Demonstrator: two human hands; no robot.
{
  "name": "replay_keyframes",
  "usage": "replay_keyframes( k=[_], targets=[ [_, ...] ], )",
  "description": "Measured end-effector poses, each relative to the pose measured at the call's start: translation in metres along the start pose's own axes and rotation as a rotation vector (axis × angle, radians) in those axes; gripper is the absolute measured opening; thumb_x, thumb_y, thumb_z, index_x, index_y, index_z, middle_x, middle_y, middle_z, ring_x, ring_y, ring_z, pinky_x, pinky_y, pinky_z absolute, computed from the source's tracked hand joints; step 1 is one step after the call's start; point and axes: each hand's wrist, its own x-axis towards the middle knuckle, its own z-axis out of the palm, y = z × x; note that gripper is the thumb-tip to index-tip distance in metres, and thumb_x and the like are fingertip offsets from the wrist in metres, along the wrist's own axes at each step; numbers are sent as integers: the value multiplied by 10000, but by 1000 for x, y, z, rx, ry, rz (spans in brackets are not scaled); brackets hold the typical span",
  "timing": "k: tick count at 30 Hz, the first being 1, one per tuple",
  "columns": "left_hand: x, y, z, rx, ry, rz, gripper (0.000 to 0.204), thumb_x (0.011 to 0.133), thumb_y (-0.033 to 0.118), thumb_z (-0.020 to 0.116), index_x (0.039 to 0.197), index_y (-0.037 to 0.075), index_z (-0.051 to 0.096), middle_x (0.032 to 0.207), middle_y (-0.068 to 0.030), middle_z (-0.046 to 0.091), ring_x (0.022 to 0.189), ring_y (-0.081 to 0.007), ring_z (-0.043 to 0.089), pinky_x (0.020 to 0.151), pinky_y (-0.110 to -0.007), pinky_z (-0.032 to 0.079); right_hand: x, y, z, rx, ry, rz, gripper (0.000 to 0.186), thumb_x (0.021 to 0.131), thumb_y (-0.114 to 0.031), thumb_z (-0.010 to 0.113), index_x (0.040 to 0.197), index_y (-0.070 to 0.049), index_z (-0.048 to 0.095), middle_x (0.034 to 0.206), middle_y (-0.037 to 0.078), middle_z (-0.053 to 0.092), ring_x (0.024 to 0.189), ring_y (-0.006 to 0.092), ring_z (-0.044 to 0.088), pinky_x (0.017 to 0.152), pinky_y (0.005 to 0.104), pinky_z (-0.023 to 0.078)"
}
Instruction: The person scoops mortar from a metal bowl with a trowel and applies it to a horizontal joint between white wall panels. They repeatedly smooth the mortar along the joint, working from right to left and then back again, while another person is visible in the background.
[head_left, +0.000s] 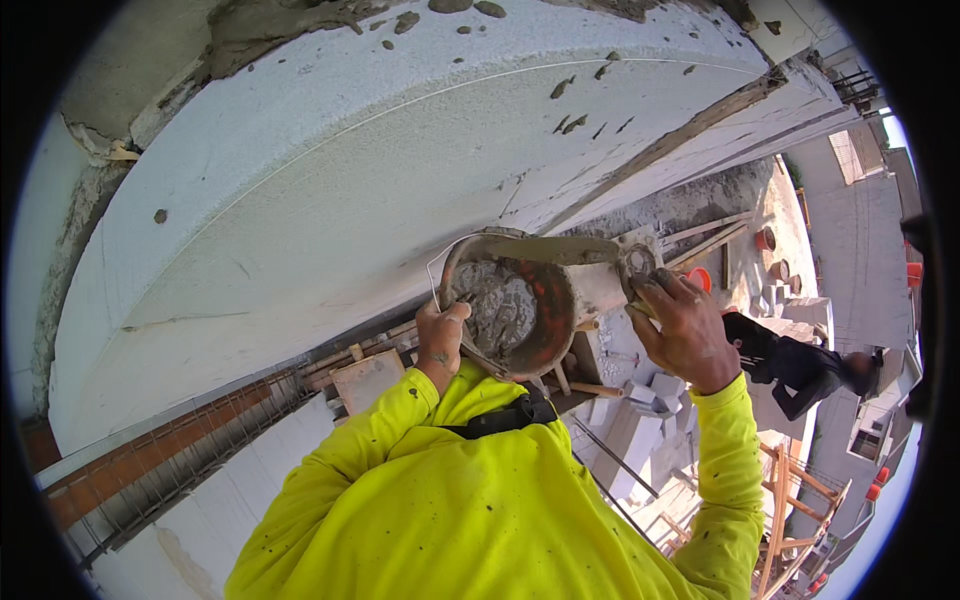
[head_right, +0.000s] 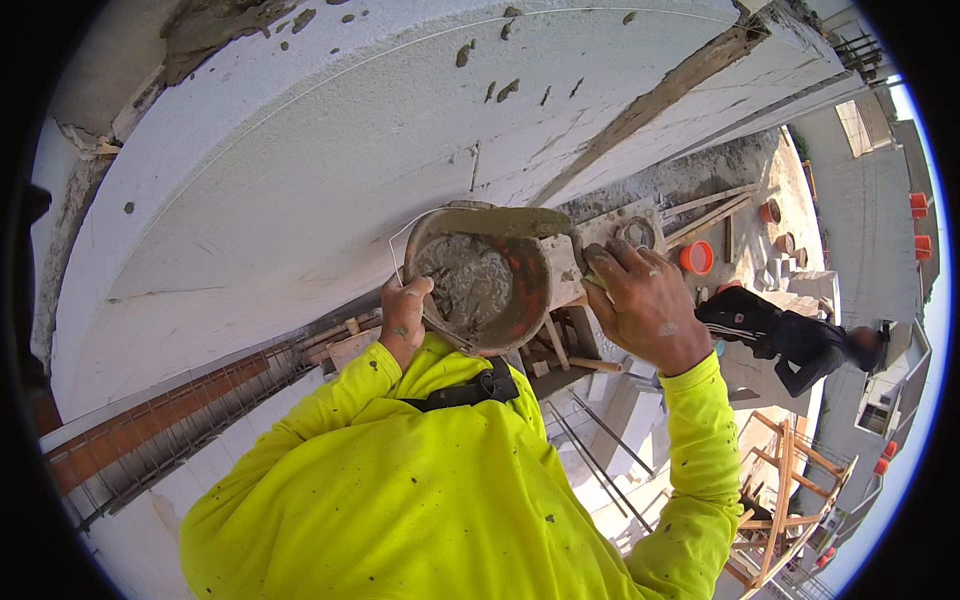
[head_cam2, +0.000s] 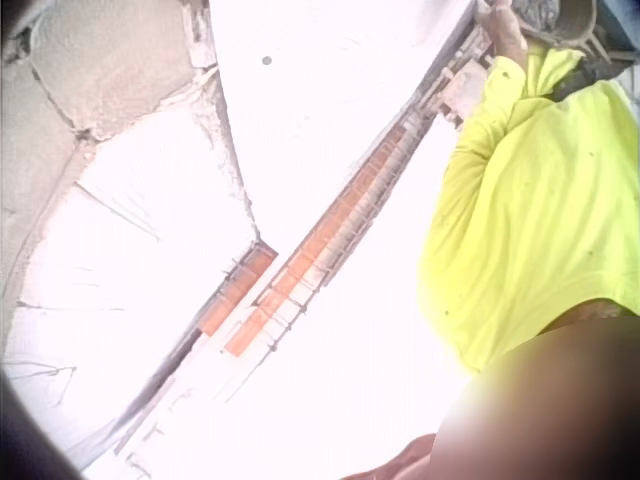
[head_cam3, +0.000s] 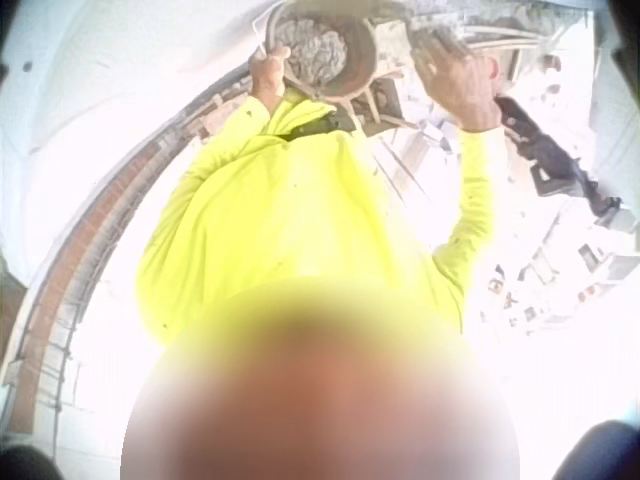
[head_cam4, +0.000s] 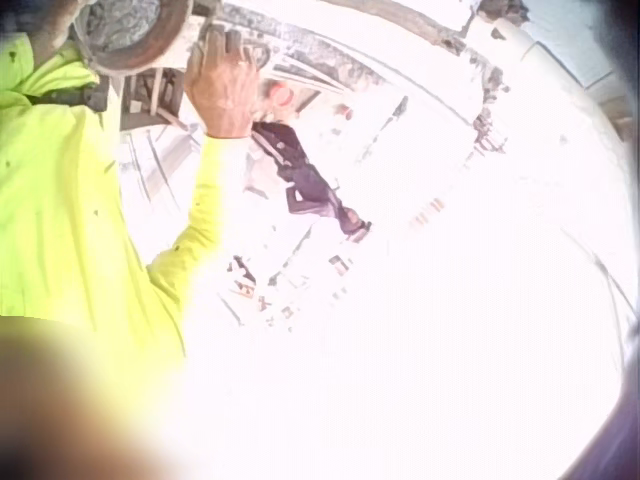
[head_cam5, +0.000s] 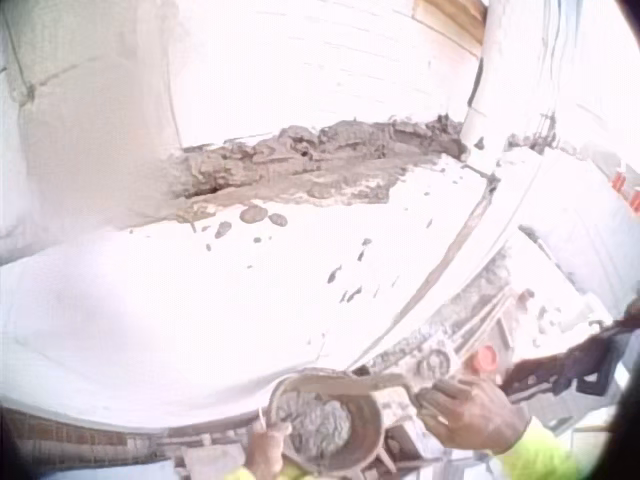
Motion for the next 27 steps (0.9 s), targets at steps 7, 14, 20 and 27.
replay_keyframes(
  k=[7, 14, 20, 27],
  targets=[
    [10, -13, -16, 198, -64, -28, 491, 795, 20, 608, 1279, -60, 583, 1049, -33, 613, 888, -135, 571, 837, -292, 474, -17, 7, 247, -57, -254, 377, 312, 885, -143, 570, 1152, 8, 626, 1142, 214, 631, 1070, 365, 625, 873, 439, 534],
    [-2, -9, -21, 278, -82, 4, 182, 816, 41, 618, 986, -15, 658, 770, 72, 475, 652, -49, 407, 581, -237, 351, -29, -1, 297, 104, -364, 193, 316, 906, -139, 531, 1150, 48, 600, 1096, 268, 646, 940, 400, 687, 799, 472, 572],
    [-5, -12, -28, 249, -88, 89, 120, 849, 64, 634, 938, -15, 652, 808, 46, 552, 706, -65, 459, 631, -256, 400, -32, -16, 276, 332, -514, 111, 202, 845, -171, 607, 916, 16, 634, 798, 252, 661, 769, 458, 662, 725, 530, 545],
    [0, -10, -41, 305, -133, -55, 555, 908, 113, 659, 1420, -30, 499, 1032, 22, 554, 854, -76, 467, 797, -230, 425, -36, -15, 259, 617, -471, 46, 257, 827, -218, 640, 988, -24, 691, 909, 249, 683, 860, 403, 687, 755, 450, 555]
  ],
)
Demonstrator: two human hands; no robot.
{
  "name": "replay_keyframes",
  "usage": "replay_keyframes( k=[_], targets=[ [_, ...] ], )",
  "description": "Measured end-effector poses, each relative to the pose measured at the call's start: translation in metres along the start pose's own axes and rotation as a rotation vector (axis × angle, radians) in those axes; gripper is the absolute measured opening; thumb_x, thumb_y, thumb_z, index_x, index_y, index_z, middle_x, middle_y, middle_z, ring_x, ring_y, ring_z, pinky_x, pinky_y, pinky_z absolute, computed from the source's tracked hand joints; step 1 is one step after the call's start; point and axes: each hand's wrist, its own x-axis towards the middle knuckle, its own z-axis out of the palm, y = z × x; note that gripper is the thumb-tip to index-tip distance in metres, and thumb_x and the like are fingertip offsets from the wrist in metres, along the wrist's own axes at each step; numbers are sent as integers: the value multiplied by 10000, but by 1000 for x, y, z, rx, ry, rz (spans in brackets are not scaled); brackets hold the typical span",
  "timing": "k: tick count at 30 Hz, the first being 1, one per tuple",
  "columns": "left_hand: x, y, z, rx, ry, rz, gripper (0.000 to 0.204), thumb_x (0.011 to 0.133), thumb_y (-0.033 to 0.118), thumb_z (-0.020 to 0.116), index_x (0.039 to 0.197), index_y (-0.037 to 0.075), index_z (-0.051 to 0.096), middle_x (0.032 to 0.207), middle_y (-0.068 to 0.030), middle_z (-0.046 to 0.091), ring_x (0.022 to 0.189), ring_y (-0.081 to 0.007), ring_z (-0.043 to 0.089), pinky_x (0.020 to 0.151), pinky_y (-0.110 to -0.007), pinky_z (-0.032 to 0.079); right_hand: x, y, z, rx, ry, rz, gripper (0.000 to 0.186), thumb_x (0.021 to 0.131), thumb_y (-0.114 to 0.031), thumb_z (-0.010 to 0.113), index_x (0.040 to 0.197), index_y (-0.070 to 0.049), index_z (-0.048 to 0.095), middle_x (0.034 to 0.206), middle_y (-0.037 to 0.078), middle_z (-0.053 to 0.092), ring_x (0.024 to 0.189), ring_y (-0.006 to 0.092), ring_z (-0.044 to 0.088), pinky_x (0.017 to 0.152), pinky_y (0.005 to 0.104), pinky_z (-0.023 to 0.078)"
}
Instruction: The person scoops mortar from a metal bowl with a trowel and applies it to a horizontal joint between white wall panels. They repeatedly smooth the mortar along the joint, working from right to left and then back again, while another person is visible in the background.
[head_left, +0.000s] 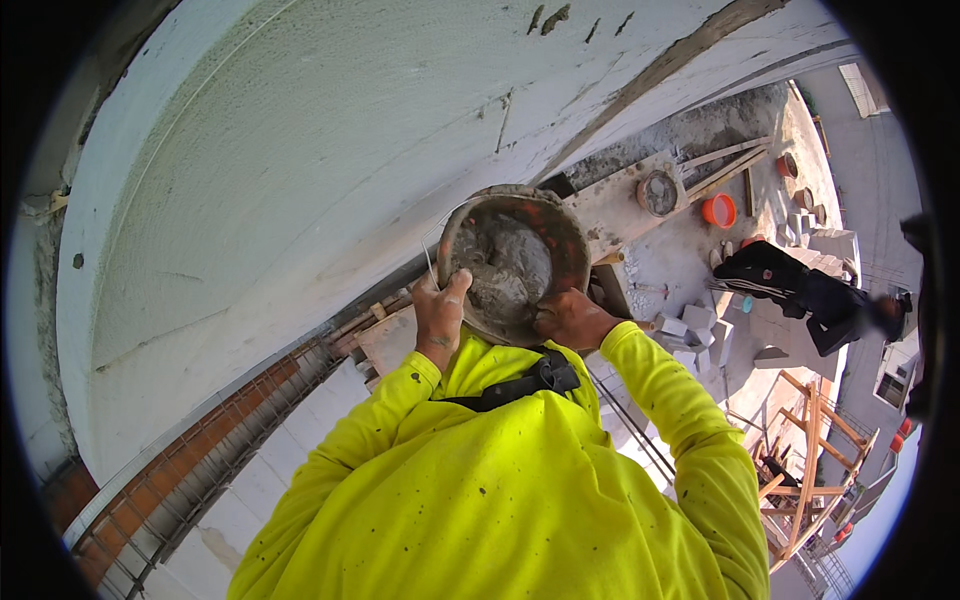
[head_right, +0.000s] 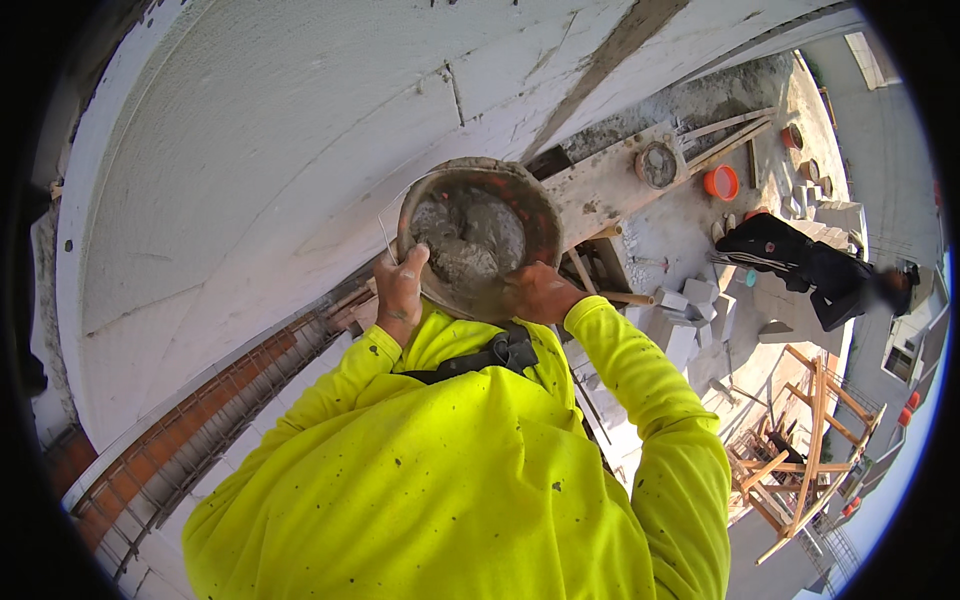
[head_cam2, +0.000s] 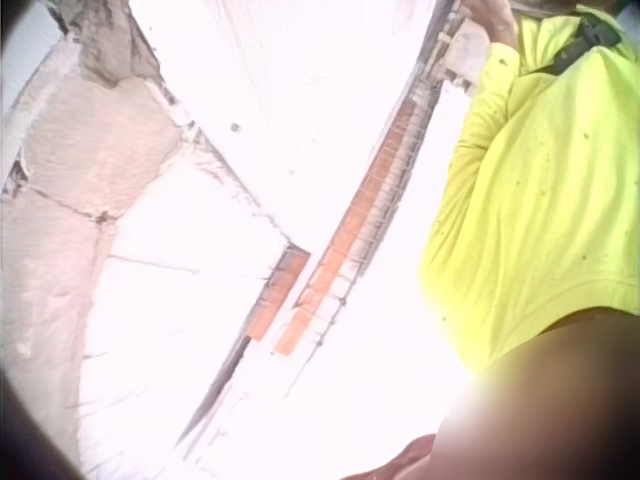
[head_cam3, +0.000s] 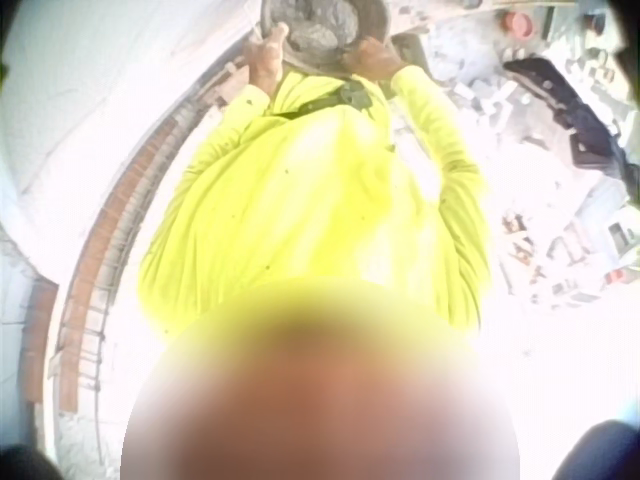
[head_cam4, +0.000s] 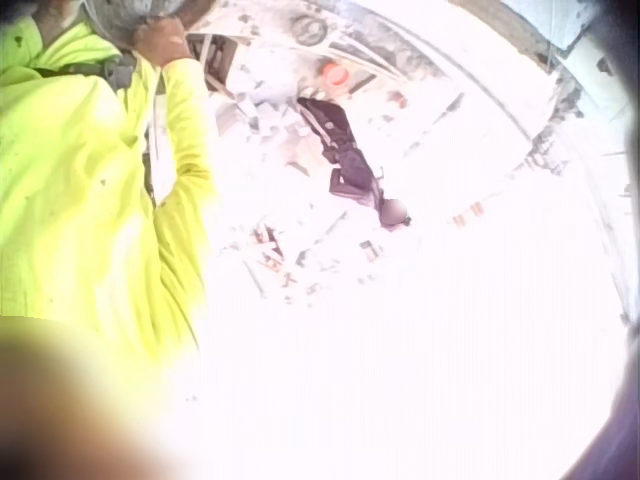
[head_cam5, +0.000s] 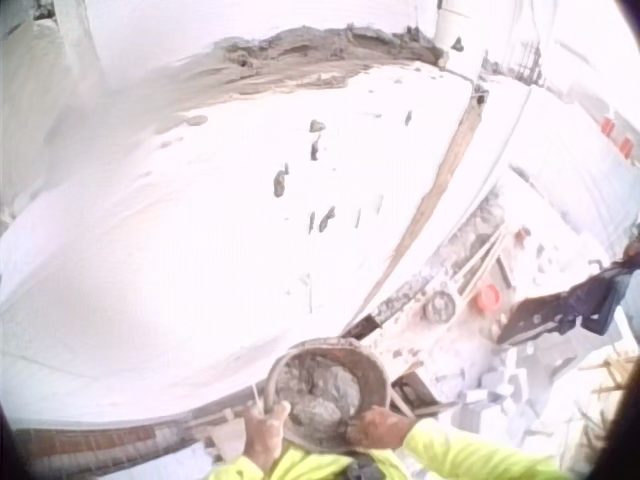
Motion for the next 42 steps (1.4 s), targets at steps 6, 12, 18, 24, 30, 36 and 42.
replay_keyframes(
  k=[6, 12, 18, 24, 30, 36, 42],
  targets=[
    [8, 15, 14, -332, 66, 158, 218, 896, 153, 693, 1063, 28, 628, 862, 68, 511, 743, -61, 430, 652, -256, 371, -34, -43, -65, 449, 46, 261, 354, 877, -196, 664, 1178, -10, 664, 909, 206, 699, 744, 259, 663, 756, 361, 539],
    [7, 41, 34, -466, 104, 81, 226, 872, 145, 730, 1042, 22, 649, 896, 29, 565, 780, -81, 493, 740, -269, 430, -80, -147, -211, 317, 88, 315, 320, 885, -155, 675, 1108, 75, 664, 712, 130, 633, 610, 152, 587, 573, 321, 478],
    [-1, 47, 46, -458, 72, 40, 305, 871, 124, 713, 1132, -21, 653, 971, 10, 613, 834, -93, 532, 790, -286, 454, -101, -296, -358, -105, 145, 17, 232, 898, -138, 678, 968, 83, 659, 709, 128, 633, 590, 181, 603, 519, 331, 443],
    [-3, 36, 46, -379, 108, -40, 329, 881, 118, 689, 1182, -7, 639, 1032, -32, 651, 890, -152, 604, 808, -330, 486, -1, -337, -369, -1073, 721, -533, 258, 907, -141, 695, 1095, 24, 631, 1051, 191, 660, 800, 295, 672, 751, 382, 544],
    [-13, 42, 48, -407, 121, 8, 393, 873, 85, 672, 1253, -1, 616, 1060, -34, 654, 906, -145, 599, 833, -317, 482, 33, -313, -384, -1220, 723, -391, 313, 873, -103, 721, 1143, 39, 652, 949, 193, 681, 776, 319, 682, 694, 404, 557],
    [-9, 48, 46, -374, 139, 81, 325, 843, 66, 670, 1153, -33, 660, 1024, -55, 678, 896, -162, 632, 836, -344, 500, -36, -270, -360, -648, 1070, -682, 355, 768, -5, 741, 1104, 65, 648, 937, 179, 702, 733, 312, 690, 657, 380, 549],
    [-6, 55, 48, -351, -1, 115, 614, 842, 8, 599, 1441, -38, 478, 1140, -35, 614, 968, -121, 564, 906, -264, 453, -99, -148, -214, -661, 428, 91, 288, 842, -118, 693, 1098, -10, 621, 1020, 183, 646, 865, 368, 660, 739, 449, 542]
  ],
)
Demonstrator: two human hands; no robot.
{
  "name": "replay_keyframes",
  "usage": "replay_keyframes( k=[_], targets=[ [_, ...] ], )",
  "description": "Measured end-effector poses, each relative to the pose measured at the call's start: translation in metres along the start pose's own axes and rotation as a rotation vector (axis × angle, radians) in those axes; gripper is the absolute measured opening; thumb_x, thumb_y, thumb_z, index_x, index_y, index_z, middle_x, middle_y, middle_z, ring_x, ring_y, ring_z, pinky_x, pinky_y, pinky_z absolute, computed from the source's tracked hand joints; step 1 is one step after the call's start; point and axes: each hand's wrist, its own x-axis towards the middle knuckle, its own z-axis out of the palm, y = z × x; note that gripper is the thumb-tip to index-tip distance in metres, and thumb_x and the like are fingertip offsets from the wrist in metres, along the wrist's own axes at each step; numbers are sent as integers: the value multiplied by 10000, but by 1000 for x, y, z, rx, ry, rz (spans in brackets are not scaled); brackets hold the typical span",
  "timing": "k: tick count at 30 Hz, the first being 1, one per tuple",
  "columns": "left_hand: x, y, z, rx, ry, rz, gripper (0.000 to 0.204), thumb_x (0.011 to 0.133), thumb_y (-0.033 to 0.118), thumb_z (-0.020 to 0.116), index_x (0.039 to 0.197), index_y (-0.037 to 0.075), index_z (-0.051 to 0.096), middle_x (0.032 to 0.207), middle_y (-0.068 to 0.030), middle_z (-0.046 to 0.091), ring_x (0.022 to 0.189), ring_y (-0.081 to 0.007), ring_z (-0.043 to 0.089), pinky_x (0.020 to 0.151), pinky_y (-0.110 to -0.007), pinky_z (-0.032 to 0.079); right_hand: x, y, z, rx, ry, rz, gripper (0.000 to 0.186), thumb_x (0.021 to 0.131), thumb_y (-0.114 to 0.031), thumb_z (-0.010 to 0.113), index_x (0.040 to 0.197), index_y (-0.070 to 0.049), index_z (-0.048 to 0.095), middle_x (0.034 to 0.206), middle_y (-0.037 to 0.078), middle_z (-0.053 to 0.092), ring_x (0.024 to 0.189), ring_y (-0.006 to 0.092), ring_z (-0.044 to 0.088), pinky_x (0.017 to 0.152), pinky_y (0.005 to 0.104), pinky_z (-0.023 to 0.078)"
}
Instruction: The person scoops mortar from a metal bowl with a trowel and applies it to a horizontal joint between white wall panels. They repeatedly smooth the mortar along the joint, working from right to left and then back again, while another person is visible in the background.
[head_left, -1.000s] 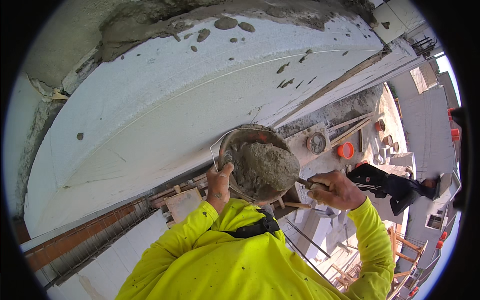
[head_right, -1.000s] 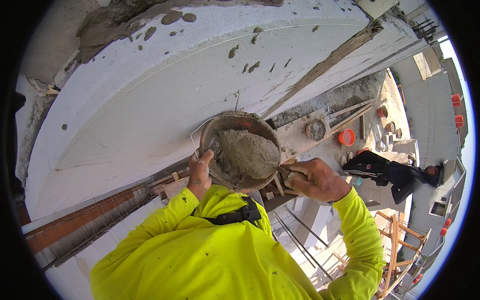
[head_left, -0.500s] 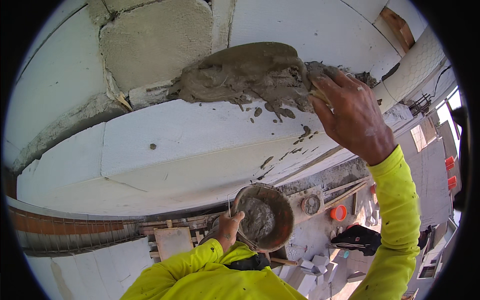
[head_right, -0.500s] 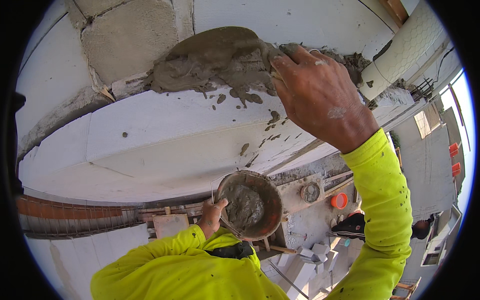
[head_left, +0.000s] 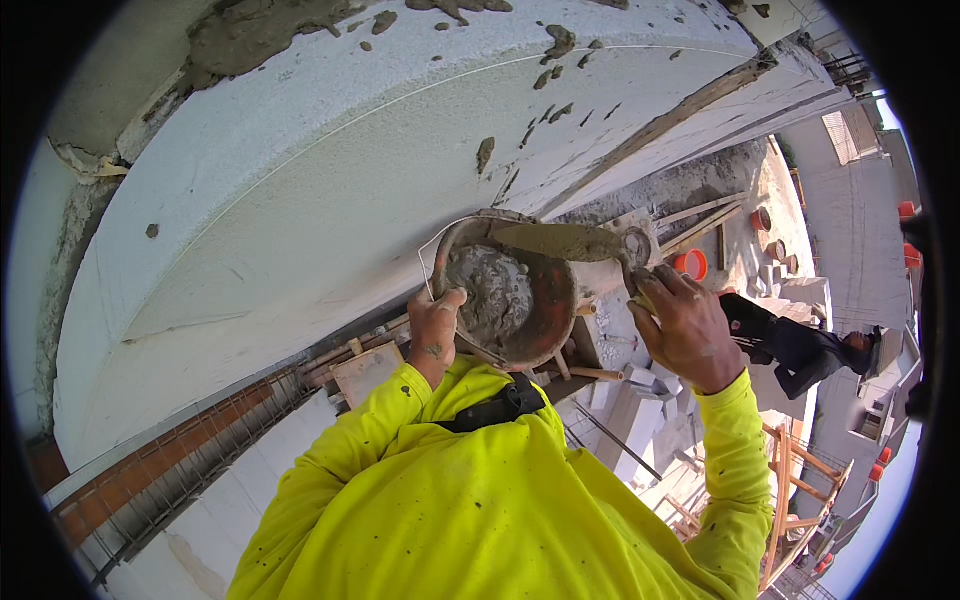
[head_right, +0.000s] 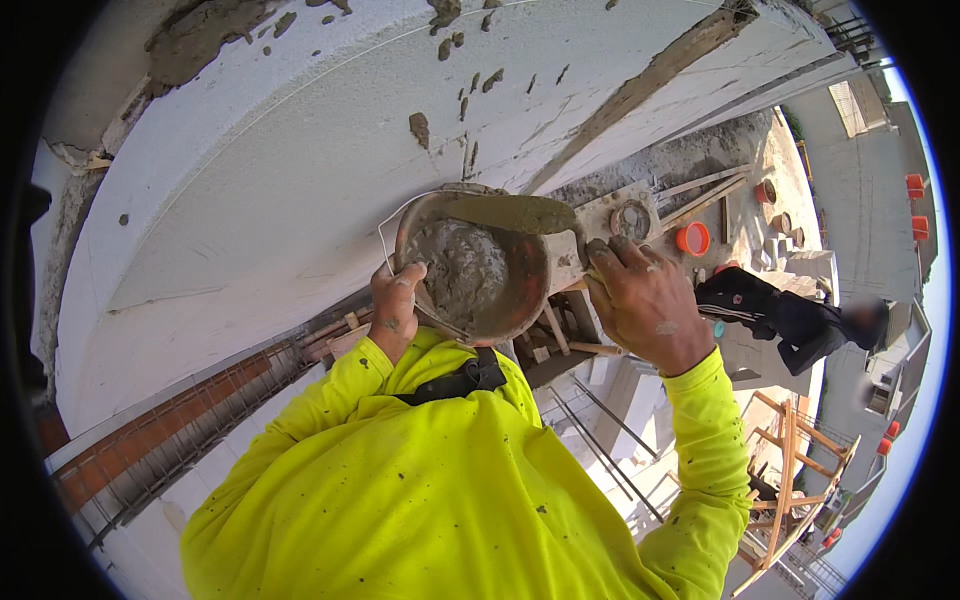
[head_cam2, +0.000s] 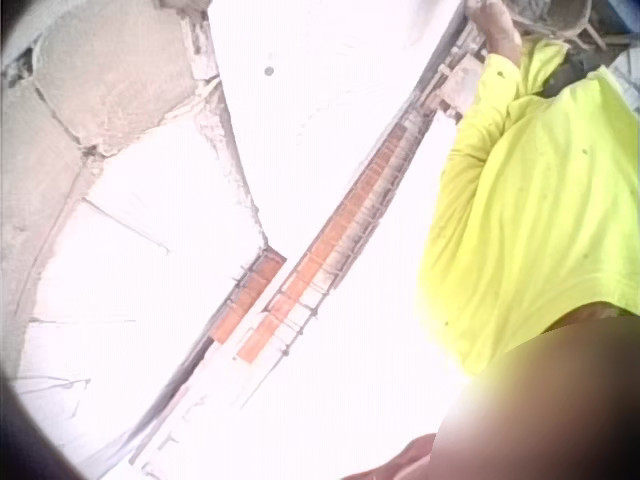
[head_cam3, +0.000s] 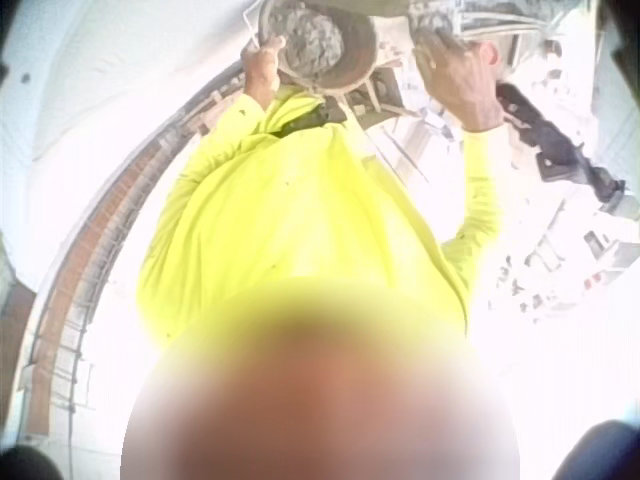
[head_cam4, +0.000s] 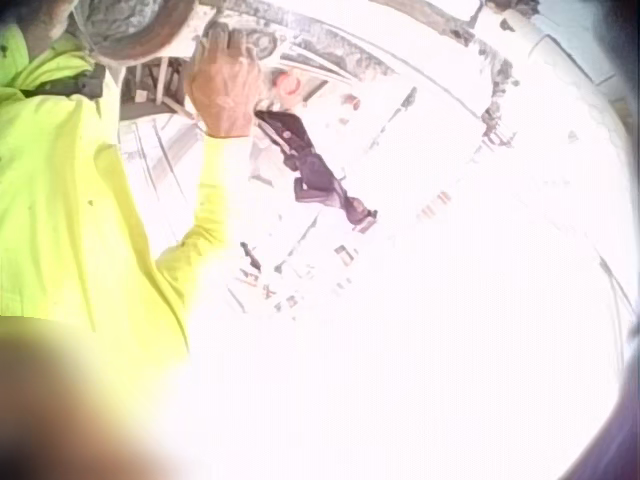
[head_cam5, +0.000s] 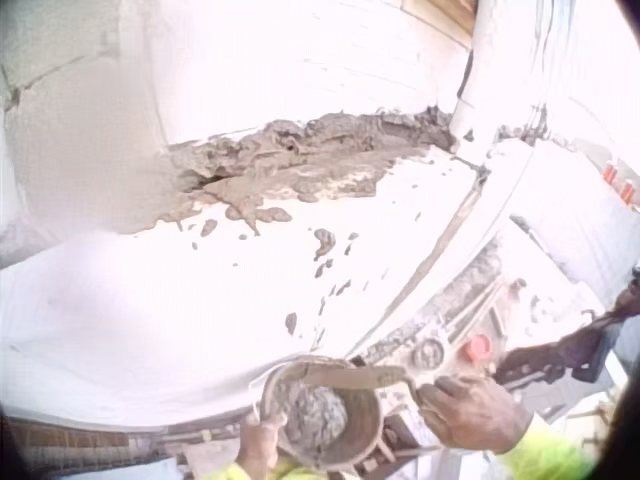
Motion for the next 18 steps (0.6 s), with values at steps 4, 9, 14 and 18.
replay_keyframes(
  k=[4, 9, 14, 18],
  targets=[
    [2, 7, 15, 159, -82, -33, 598, 830, -2, 581, 1420, -50, 497, 1183, -48, 610, 1004, -131, 574, 942, -262, 445, -1, 0, 142, -140, -120, 136, 283, 870, -137, 576, 1107, 9, 627, 1058, 197, 620, 980, 357, 639, 831, 455, 525],
    [-5, 6, 40, 250, -198, -30, 571, 822, 60, 604, 1374, -61, 517, 1114, -38, 608, 987, -139, 563, 931, -289, 452, -11, 2, 199, -140, -186, 73, 181, 812, -162, 632, 876, -20, 724, 1036, 226, 660, 912, 343, 670, 770, 424, 555],
    [-22, 8, 40, 235, -250, -100, 551, 823, 68, 583, 1355, -64, 527, 1137, -54, 612, 1011, -146, 564, 944, -290, 452, -54, 10, 197, 50, -304, 83, 137, 761, -160, 658, 804, -37, 700, 738, 161, 671, 684, 346, 689, 614, 455, 550],
    [-21, 9, 36, 209, -314, -120, 598, 783, -11, 593, 1375, -69, 522, 1196, -70, 599, 1022, -139, 564, 936, -254, 440, -73, 2, 196, 137, -415, 75, 152, 742, -175, 690, 786, -31, 703, 764, 181, 678, 724, 367, 691, 648, 461, 558]
  ],
)
